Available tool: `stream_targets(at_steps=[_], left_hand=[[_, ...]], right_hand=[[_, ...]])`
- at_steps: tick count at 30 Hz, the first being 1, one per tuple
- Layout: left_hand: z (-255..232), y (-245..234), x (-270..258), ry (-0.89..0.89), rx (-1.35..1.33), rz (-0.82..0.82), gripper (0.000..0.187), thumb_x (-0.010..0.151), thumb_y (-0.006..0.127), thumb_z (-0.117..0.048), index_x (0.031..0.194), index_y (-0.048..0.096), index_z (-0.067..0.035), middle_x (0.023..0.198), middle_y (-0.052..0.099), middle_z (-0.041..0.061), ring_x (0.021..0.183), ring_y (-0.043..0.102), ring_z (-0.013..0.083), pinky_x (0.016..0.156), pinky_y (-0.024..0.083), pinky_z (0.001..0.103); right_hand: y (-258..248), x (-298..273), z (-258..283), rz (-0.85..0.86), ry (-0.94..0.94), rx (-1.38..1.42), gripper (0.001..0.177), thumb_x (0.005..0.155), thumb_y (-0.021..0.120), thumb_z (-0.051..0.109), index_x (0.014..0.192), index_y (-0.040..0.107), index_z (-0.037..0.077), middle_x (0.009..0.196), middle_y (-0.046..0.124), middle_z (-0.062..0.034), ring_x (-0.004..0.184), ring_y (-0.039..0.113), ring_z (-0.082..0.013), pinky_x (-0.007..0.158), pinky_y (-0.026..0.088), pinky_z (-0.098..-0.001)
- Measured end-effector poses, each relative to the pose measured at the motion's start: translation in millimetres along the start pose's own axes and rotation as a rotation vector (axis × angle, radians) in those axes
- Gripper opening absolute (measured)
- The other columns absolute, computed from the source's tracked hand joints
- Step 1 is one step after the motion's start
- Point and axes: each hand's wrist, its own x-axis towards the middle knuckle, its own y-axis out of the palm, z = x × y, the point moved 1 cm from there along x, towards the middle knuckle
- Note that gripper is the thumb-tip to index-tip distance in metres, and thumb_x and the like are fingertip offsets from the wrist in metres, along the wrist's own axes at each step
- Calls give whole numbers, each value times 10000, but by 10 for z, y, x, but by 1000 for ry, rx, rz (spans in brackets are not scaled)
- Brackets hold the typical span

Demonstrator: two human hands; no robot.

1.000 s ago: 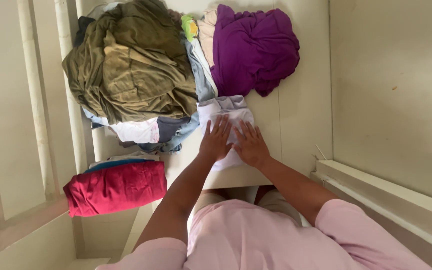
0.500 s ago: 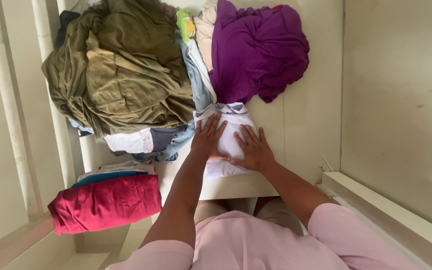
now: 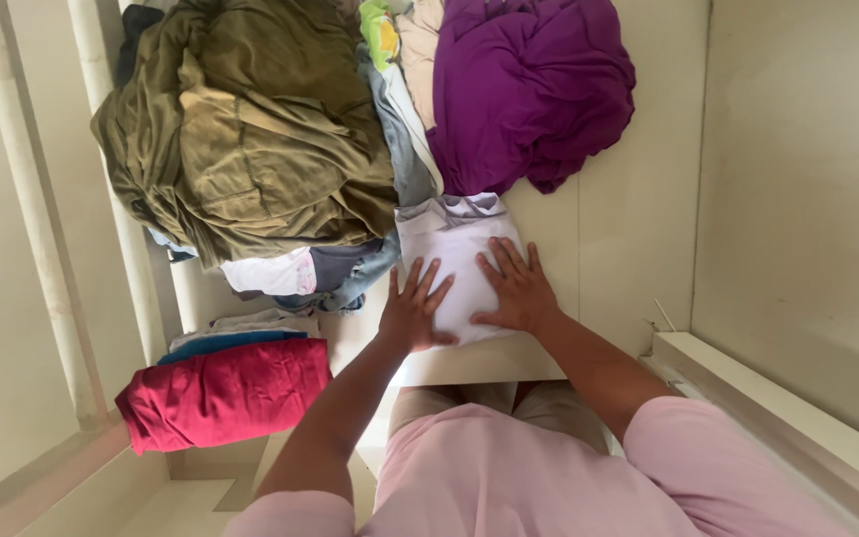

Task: Folding various articles of clothing on the floor next to a laundry basket.

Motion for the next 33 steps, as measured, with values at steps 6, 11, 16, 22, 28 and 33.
stream_targets(at_steps=[6, 11, 16, 22, 28, 33], left_hand=[[5, -63, -66, -77, -86, 97, 1310, 606, 678, -870, 1645, 111, -309, 1730, -29, 64, 1587, -66, 323, 1229, -29, 643], [-115, -20, -281, -5, 28, 97, 1283, 653, 711, -846, 1650, 157, -260, 1720, 8, 122, 1571, -34, 369, 1194, 17, 683], [-92, 701, -417, 202, -42, -107, 945, 776, 735, -641, 1565, 377, -265, 1639, 242, 83, 1530, 143, 357, 1198, 118, 672], [-32, 757, -457, 195, -111, -283, 395, 921, 675, -335, 1262, 675, -137, 1546, 437, 84, 1530, 255, 336, 1212, 236, 608], [-76, 525, -603, 197, -193, -346, 235, 948, 627, -236, 1141, 691, -117, 1468, 555, 92, 1462, 395, 336, 1173, 321, 564], [-96, -109, -739, 12, -689, 98, 283, 1016, 563, -272, 1236, 620, -102, 929, 746, 170, 936, 700, 370, 840, 527, 460]], right_hand=[[-1, 6, 24, -22, 3, -4, 1228, 689, 566, 909, 1612, 239, 168, 1704, 91, -141, 1576, 16, -295, 1226, 3, -622], [118, -189, 56, -50, -62, -56, 1223, 696, 624, 868, 1603, 259, 133, 1691, 120, -184, 1570, 49, -341, 1220, 17, -626], [323, -519, -1, 94, -300, -130, 1157, 700, 744, 712, 1601, 285, 149, 1673, 154, -184, 1552, 93, -373, 1247, 53, -563], [431, -597, -245, -395, -425, 56, 607, 839, 733, 397, 1359, 611, 108, 1537, 457, -167, 1441, 383, -409, 1182, 318, -535], [258, -586, -242, -469, -507, -51, 240, 851, 696, 210, 1060, 695, 91, 1375, 645, -85, 1302, 575, -346, 1087, 449, -476], [-43, -464, -391, 137, -282, 332, 189, 914, 672, 251, 1010, 735, 101, 930, 747, -139, 932, 691, -348, 866, 546, -462]])
